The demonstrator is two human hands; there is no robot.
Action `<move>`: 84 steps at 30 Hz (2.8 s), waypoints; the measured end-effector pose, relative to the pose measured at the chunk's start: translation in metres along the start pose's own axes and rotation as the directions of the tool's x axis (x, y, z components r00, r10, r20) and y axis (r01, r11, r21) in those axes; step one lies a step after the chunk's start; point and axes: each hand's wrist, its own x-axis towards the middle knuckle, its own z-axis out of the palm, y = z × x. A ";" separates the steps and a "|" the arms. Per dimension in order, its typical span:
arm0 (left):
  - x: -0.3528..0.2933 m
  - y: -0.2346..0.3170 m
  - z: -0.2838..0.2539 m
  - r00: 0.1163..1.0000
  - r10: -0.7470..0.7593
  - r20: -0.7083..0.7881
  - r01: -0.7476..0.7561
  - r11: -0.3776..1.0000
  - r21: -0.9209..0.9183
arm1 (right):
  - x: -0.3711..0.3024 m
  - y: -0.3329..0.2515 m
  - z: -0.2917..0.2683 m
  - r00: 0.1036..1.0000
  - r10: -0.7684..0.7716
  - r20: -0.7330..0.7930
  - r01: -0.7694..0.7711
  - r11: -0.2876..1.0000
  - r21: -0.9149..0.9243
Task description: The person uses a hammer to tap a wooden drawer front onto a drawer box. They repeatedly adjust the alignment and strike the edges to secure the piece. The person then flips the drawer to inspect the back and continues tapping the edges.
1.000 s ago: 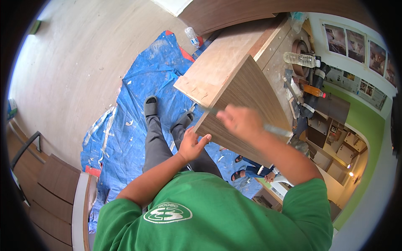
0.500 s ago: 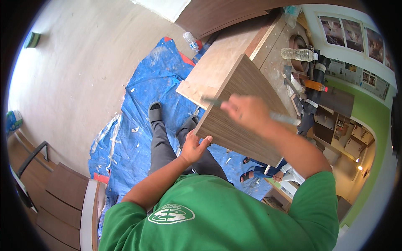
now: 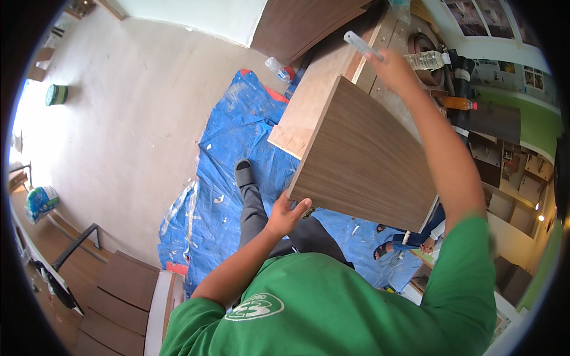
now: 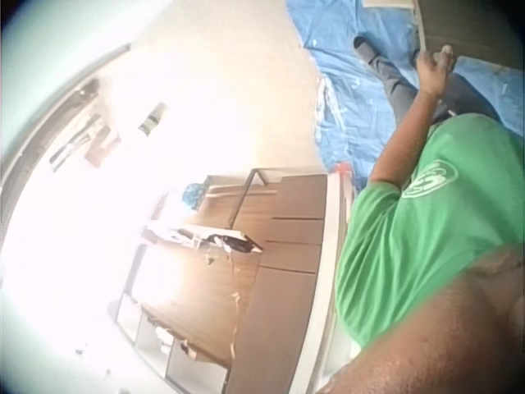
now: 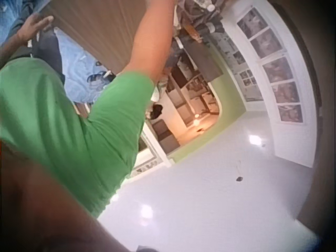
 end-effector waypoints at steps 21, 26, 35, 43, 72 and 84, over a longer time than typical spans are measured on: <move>0.241 0.132 0.046 0.712 0.665 0.225 -0.602 0.412 0.684 | -0.236 0.073 0.126 0.900 0.359 0.247 -0.361 0.296 0.884; 0.271 0.161 0.052 0.903 0.425 0.056 -0.405 0.802 0.440 | -0.237 0.074 0.124 0.893 0.368 0.259 -0.374 0.288 0.882; 0.243 0.161 0.054 0.786 0.603 -0.137 -0.419 0.683 0.599 | -0.234 0.072 0.123 0.903 0.359 0.238 -0.355 0.306 0.883; 0.145 0.109 0.013 0.738 0.671 0.078 -0.488 0.450 0.748 | -0.230 0.079 0.128 0.932 0.285 0.224 -0.323 0.374 0.869; 0.078 0.063 0.004 0.869 0.484 0.102 -0.402 0.572 0.715 | -0.077 -0.055 0.023 0.904 -0.319 0.284 0.401 0.864 -0.305; -0.001 0.004 -0.020 0.864 0.500 -0.064 -0.452 0.825 0.340 | -0.049 -0.069 0.025 0.851 -0.436 0.292 0.520 0.623 -0.584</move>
